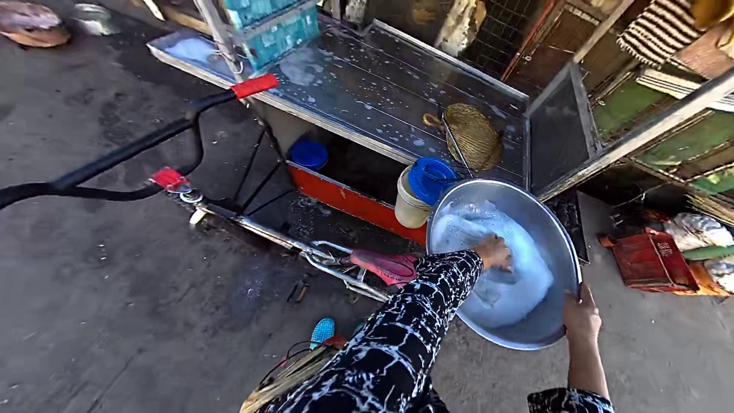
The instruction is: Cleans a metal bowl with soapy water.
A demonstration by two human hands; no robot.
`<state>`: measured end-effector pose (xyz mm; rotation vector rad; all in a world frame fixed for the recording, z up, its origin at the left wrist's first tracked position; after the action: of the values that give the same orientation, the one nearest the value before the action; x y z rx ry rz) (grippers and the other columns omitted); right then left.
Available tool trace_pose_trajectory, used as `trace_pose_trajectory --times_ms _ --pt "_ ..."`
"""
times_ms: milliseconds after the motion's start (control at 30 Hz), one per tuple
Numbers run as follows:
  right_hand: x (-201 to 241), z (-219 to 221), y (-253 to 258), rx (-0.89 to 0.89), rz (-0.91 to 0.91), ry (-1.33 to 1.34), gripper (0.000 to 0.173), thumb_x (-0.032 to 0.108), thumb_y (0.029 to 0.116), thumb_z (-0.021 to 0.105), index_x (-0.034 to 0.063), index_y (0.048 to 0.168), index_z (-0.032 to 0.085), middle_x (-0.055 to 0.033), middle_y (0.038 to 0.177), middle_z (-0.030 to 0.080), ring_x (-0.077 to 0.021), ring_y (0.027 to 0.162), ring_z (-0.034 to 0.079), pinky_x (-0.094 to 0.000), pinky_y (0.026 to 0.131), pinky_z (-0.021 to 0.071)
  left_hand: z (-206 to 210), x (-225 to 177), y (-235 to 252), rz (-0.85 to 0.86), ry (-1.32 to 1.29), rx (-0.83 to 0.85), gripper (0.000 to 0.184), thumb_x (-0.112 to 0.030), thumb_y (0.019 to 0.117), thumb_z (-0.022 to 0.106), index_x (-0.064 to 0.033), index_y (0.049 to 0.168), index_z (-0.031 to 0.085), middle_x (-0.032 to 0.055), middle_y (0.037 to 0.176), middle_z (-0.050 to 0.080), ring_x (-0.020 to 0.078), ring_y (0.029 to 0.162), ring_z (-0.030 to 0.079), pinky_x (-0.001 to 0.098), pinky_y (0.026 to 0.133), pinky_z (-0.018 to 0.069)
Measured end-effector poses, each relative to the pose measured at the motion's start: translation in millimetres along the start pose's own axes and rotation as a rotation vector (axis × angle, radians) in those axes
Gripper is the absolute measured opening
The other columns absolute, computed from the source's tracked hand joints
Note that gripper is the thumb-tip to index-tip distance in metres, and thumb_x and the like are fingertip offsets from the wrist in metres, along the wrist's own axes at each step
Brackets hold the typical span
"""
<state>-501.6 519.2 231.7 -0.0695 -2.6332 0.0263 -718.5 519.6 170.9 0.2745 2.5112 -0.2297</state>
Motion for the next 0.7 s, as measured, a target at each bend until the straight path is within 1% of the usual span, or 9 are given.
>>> trace_pose_trajectory --times_ms 33,133,233,333,433,533,567,633,700 --pt "-0.6 1.2 0.6 -0.003 0.000 0.006 0.054 0.018 0.1082 0.048 0.0082 0.160 0.034 -0.0301 0.148 0.051 -0.0493 0.137 0.048 -0.0665 0.112 0.0349 -4.9 2.0 -2.2 -0.017 -0.036 0.008 0.036 -0.025 0.0995 0.066 -0.0021 0.127 0.067 0.0254 0.132 0.063 0.0436 0.131 0.054 0.0603 0.111 0.0406" --pt "-5.2 3.1 2.3 -0.006 -0.004 0.023 0.054 0.017 0.1082 0.048 0.0072 0.159 0.034 -0.0294 0.150 0.048 -0.0483 0.140 0.045 -0.0654 0.114 0.0325 -20.3 4.7 -12.8 -0.064 -0.159 -0.011 0.042 -0.006 0.0934 0.067 -0.0035 0.135 0.062 0.0245 0.135 0.062 0.0446 0.132 0.053 0.0632 0.109 0.0417" --pt "-3.8 6.1 6.6 -0.024 -0.031 0.032 0.055 0.018 0.1072 0.050 0.0065 0.159 0.035 -0.0287 0.150 0.049 -0.0472 0.140 0.046 -0.0644 0.114 0.0323 -35.4 4.5 -21.2 -0.016 -0.173 -0.104 0.040 0.000 0.0935 0.063 -0.0040 0.133 0.065 0.0232 0.129 0.066 0.0431 0.126 0.059 0.0619 0.105 0.0452" --pt "1.0 7.5 8.0 -0.023 -0.029 0.011 0.054 0.018 0.1075 0.049 0.0066 0.159 0.036 -0.0285 0.150 0.050 -0.0474 0.140 0.046 -0.0645 0.114 0.0324 -47.0 -0.5 -27.5 0.006 -0.153 -0.119 0.034 0.000 0.0965 0.058 -0.0005 0.129 0.066 0.0234 0.125 0.068 0.0411 0.123 0.061 0.0581 0.104 0.0473" --pt "5.1 5.6 5.4 -0.017 -0.007 -0.018 0.054 0.019 0.1081 0.049 0.0063 0.159 0.035 -0.0292 0.148 0.050 -0.0480 0.138 0.047 -0.0643 0.114 0.0327 -50.8 -5.1 -23.8 -0.010 -0.162 -0.093 0.028 -0.004 0.1007 0.056 0.0024 0.125 0.066 0.0243 0.124 0.067 0.0408 0.123 0.062 0.0582 0.104 0.0468" --pt "8.4 4.8 3.5 -0.010 0.009 -0.024 0.054 0.018 0.1082 0.048 0.0079 0.159 0.034 -0.0284 0.149 0.050 -0.0464 0.139 0.048 -0.0627 0.114 0.0333 -50.1 -4.6 -17.2 -0.052 -0.146 -0.064 0.030 -0.017 0.1036 0.056 0.0043 0.121 0.067 0.0256 0.123 0.067 0.0415 0.123 0.061 0.0603 0.103 0.0469" --pt "9.1 5.2 3.0 -0.009 0.017 -0.022 0.054 0.018 0.1082 0.048 0.0084 0.160 0.034 -0.0286 0.148 0.051 -0.0466 0.138 0.049 -0.0628 0.113 0.0342 -47.2 -2.1 -14.4 -0.075 -0.126 -0.038 0.033 -0.022 0.1044 0.056 0.0050 0.121 0.066 0.0267 0.125 0.066 0.0425 0.124 0.061 0.0617 0.102 0.0469" --pt "8.2 5.6 2.8 -0.008 0.031 -0.004 0.054 0.017 0.1079 0.048 0.0092 0.160 0.034 -0.0280 0.148 0.052 -0.0466 0.137 0.049 -0.0627 0.113 0.0344 -41.5 3.5 -11.5 -0.124 -0.106 0.050 0.037 -0.022 0.1038 0.056 0.0068 0.126 0.063 0.0283 0.131 0.063 0.0439 0.128 0.057 0.0627 0.104 0.0454" --pt "4.4 5.4 4.1 -0.014 0.032 0.002 0.054 0.017 0.1076 0.048 0.0098 0.160 0.035 -0.0279 0.147 0.052 -0.0475 0.136 0.050 -0.0644 0.112 0.0350 -40.1 11.0 -10.2 -0.174 -0.159 0.120 0.043 -0.020 0.1023 0.060 0.0054 0.137 0.056 0.0286 0.140 0.056 0.0444 0.136 0.050 0.0622 0.109 0.0416"
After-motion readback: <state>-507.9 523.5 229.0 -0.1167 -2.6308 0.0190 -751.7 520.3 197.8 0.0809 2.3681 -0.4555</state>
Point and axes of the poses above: each hand's wrist, its own y-axis towards the middle knuckle, its own z-axis out of the palm, x = y × z, the point moved 3 cm from there along y, towards the middle knuckle
